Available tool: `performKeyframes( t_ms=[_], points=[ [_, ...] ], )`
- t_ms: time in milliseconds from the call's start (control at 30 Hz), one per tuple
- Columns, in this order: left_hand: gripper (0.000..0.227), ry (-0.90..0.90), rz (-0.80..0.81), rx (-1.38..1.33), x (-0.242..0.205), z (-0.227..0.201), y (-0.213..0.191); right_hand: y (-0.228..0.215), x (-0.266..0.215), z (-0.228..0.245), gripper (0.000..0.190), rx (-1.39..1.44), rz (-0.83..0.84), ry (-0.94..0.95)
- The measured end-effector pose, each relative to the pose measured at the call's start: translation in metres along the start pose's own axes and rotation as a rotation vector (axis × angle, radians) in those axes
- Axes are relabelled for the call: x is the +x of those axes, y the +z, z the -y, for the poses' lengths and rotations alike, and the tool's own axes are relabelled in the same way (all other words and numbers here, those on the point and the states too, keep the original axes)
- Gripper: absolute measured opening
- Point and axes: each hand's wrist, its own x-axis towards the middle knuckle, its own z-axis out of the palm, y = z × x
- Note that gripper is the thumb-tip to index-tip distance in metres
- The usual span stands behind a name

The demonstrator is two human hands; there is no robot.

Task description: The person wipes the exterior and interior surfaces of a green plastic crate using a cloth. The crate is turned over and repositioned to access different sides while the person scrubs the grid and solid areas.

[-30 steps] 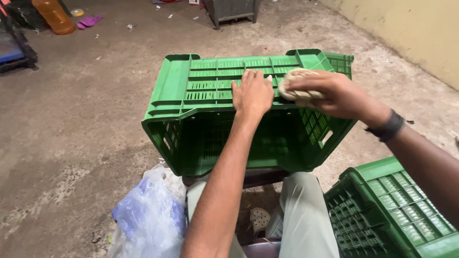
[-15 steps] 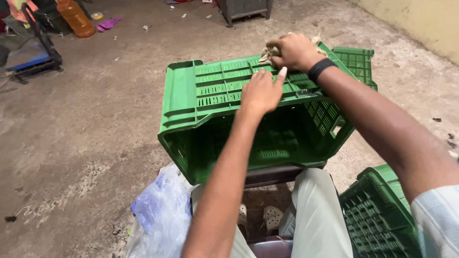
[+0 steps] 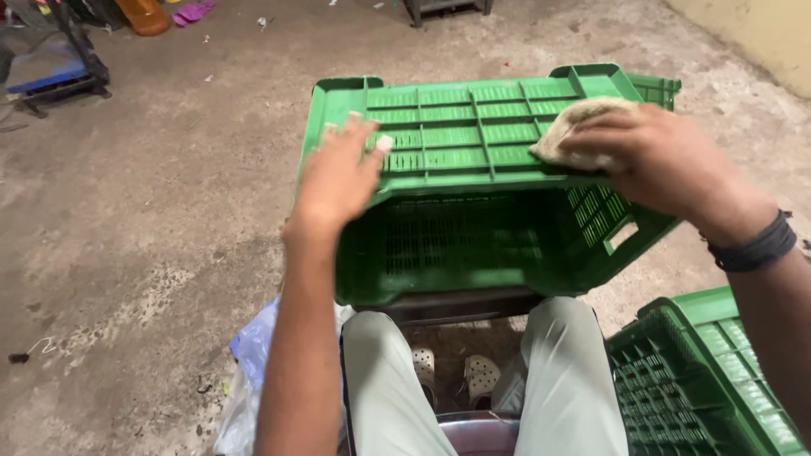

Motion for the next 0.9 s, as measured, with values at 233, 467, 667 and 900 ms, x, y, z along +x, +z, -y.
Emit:
performKeyframes(
  t_ms=[233,467,667,900],
  points=[
    [0.073,-0.169,-0.001,-0.1,-0.009,0.023,-0.012,0.047,-0.002,0.016,0.055,0.131,-0.323,0.365],
    [0.076,-0.274,-0.021,-0.083,-0.013,0.028,-0.006,0.089,0.082,0.141,0.051,0.121,-0.455,0.154],
    [0.075,-0.243,-0.054,-0.057,-0.013,0.03,-0.005,0.093,0.094,0.142,0.038,0.37,-0.414,-0.127],
    [0.076,-0.261,-0.07,-0.099,-0.012,0.026,-0.003,0.032,-0.003,0.04,0.055,0.178,-0.313,0.167]
  ],
)
